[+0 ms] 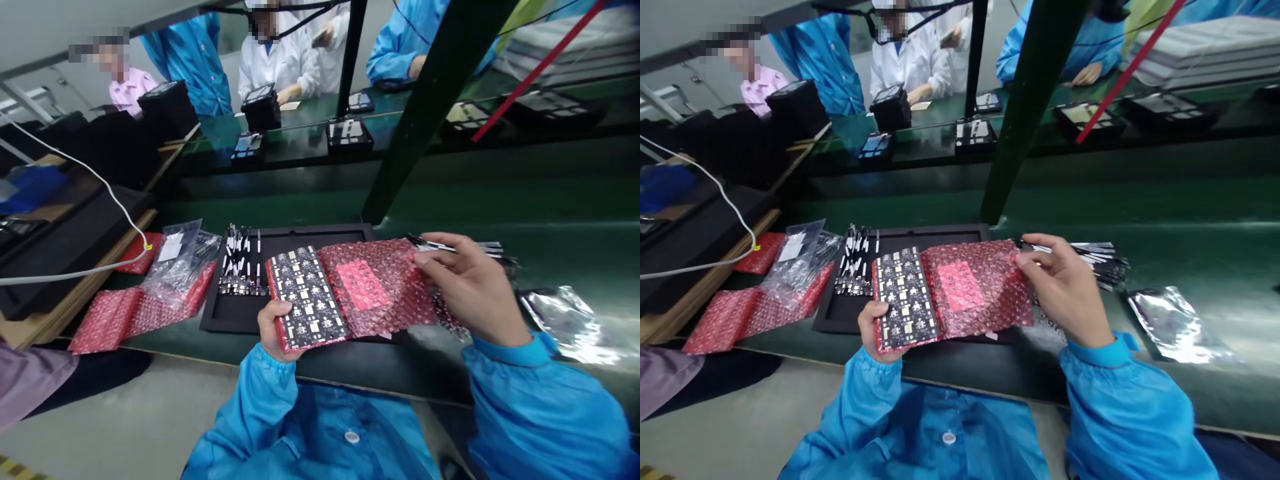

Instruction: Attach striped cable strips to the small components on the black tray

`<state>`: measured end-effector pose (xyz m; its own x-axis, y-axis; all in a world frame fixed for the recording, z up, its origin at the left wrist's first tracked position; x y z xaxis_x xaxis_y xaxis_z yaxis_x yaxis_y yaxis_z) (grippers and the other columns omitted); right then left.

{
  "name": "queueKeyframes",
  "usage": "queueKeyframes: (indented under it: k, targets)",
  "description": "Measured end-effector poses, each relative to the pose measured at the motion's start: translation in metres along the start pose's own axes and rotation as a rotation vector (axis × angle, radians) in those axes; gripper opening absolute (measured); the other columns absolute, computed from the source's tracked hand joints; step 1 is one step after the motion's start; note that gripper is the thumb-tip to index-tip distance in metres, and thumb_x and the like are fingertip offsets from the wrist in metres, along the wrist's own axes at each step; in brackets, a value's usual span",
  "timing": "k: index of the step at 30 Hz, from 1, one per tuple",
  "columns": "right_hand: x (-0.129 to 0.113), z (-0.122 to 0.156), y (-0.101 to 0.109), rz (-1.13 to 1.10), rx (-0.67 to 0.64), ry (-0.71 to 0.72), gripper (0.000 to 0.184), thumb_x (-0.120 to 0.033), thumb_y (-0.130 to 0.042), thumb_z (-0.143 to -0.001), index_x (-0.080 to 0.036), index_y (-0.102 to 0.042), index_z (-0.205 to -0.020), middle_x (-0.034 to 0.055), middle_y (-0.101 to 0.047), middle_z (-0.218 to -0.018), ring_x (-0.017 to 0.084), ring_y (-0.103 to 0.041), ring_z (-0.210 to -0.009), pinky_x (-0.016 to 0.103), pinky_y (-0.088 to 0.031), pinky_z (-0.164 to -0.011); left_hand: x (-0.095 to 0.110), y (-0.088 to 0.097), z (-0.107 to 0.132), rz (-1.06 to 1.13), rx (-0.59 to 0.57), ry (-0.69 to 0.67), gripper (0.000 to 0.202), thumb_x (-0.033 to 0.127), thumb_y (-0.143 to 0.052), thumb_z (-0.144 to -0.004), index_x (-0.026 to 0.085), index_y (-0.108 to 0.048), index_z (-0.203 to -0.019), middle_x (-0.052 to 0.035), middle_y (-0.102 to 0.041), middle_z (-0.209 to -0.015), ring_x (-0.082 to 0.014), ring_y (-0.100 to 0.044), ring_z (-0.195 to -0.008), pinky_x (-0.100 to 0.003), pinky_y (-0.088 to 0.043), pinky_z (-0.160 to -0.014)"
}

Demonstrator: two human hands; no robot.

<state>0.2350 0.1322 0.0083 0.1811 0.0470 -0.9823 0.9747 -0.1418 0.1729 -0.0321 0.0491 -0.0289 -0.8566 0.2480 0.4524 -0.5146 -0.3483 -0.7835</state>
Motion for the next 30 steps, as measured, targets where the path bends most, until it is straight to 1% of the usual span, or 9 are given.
queueKeyframes:
  k: [4, 6, 11, 15, 18, 21, 25, 27, 30]
  targets:
    - [-0.015, 0.014, -0.019, 0.328, 0.021, 0.270, 0.044, -0.051, -0.061, -0.090, -0.023, -0.064, -0.124, 0.0146, -0.059, -0.134, 0.032, -0.058, -0.122, 0.053, -0.048, -0.101, 0.014, -0.002, 0.003, -0.012, -0.024, -0.080, 0.069, 0.024, -0.060, -0.061, 0.015, -0.063, -0.129, -0.0105, -0.077, -0.106, -0.0404, -0.067, -0.112, -0.056, -0.053, -0.099]
    - [-0.025, 0.025, -0.026, 0.372, 0.023, 0.336, 0.048, -0.053, -0.056, -0.093, -0.024, -0.061, -0.131, 0.0149, -0.053, -0.140, 0.033, -0.050, -0.132, 0.055, -0.041, -0.110, 0.017, -0.005, 0.005, -0.038, -0.076, -0.074, 0.069, 0.025, -0.060, -0.060, 0.015, -0.063, -0.129, -0.0113, -0.075, -0.113, -0.0420, -0.065, -0.115, -0.057, -0.052, -0.099]
    - [-0.023, 0.048, -0.053, -0.060, -0.439, 0.051, 0.061, -0.066, -0.045, -0.095, -0.031, -0.051, -0.145, 0.0097, -0.056, -0.143, 0.030, -0.060, -0.123, 0.048, -0.048, -0.105, 0.010, -0.024, 0.008, -0.154, -0.145, -0.005, 0.066, 0.029, -0.064, -0.059, 0.015, -0.065, -0.123, -0.0115, -0.074, -0.115, -0.0447, -0.063, -0.117, -0.059, -0.052, -0.099]
    - [-0.027, 0.065, -0.072, -0.400, -0.662, -0.155, 0.080, -0.071, -0.062, -0.082, -0.027, -0.046, -0.148, 0.0112, -0.061, -0.138, 0.033, -0.060, -0.124, 0.048, -0.052, -0.101, -0.004, -0.044, 0.008, -0.290, -0.155, -0.012, 0.055, 0.024, -0.072, -0.056, 0.016, -0.068, -0.110, -0.0109, -0.076, -0.105, -0.0422, -0.067, -0.111, -0.056, -0.053, -0.097]
    - [-0.024, 0.069, -0.080, -0.474, -0.609, -0.237, 0.079, -0.054, -0.081, -0.074, -0.028, -0.051, -0.142, 0.0093, -0.067, -0.129, 0.031, -0.065, -0.118, 0.044, -0.055, -0.098, -0.010, -0.056, 0.009, -0.402, -0.174, -0.095, 0.051, 0.022, -0.078, -0.063, 0.018, -0.066, -0.112, -0.0088, -0.075, -0.104, -0.0370, -0.068, -0.108, -0.052, -0.051, -0.099]
    - [-0.017, 0.071, -0.083, -0.501, -0.487, -0.265, 0.069, -0.035, -0.085, -0.074, -0.029, -0.055, -0.135, 0.0066, -0.067, -0.130, 0.026, -0.067, -0.114, 0.041, -0.055, -0.100, -0.001, -0.064, 0.016, -0.614, -0.149, -0.309, 0.045, 0.025, -0.080, -0.073, 0.021, -0.068, -0.116, -0.0085, -0.071, -0.114, -0.0342, -0.063, -0.114, -0.047, -0.044, -0.108]
    - [-0.012, 0.076, -0.085, -0.523, -0.423, -0.266, 0.067, -0.031, -0.087, -0.073, -0.027, -0.056, -0.132, 0.0078, -0.069, -0.129, 0.027, -0.068, -0.112, 0.041, -0.058, -0.097, 0.018, -0.068, 0.028, -0.860, -0.103, -0.581, 0.040, 0.020, -0.083, -0.071, 0.020, -0.072, -0.109, -0.0108, -0.055, -0.133, -0.0362, -0.043, -0.137, -0.039, -0.027, -0.121]
    - [-0.010, 0.080, -0.084, -0.500, -0.417, -0.294, 0.068, -0.033, -0.088, -0.071, -0.027, -0.056, -0.131, 0.0081, -0.070, -0.126, 0.028, -0.070, -0.109, 0.042, -0.060, -0.094, 0.021, -0.062, 0.030, -0.838, -0.102, -0.588, 0.058, 0.019, -0.083, -0.071, 0.022, -0.064, -0.125, -0.0106, -0.050, -0.140, -0.0346, -0.038, -0.141, -0.040, -0.023, -0.123]
    - [-0.009, 0.088, -0.083, -0.421, -0.395, -0.342, 0.069, -0.037, -0.088, -0.069, -0.028, -0.056, -0.129, 0.0075, -0.072, -0.122, 0.030, -0.072, -0.105, 0.042, -0.064, -0.086, 0.014, -0.047, 0.028, -0.713, -0.152, -0.436, 0.083, 0.020, -0.085, -0.070, 0.026, -0.043, -0.141, -0.0113, -0.050, -0.144, -0.0322, -0.045, -0.137, -0.046, -0.028, -0.120]
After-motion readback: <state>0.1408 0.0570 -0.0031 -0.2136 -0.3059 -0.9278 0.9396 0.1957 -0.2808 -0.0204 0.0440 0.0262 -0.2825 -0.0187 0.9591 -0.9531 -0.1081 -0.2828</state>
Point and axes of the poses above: each hand's wrist, its own z-axis away from the middle knuckle, its own y-axis out of the back of the hand, x = y × z, the point moved 6 cm from there along -z, towards the middle knuckle
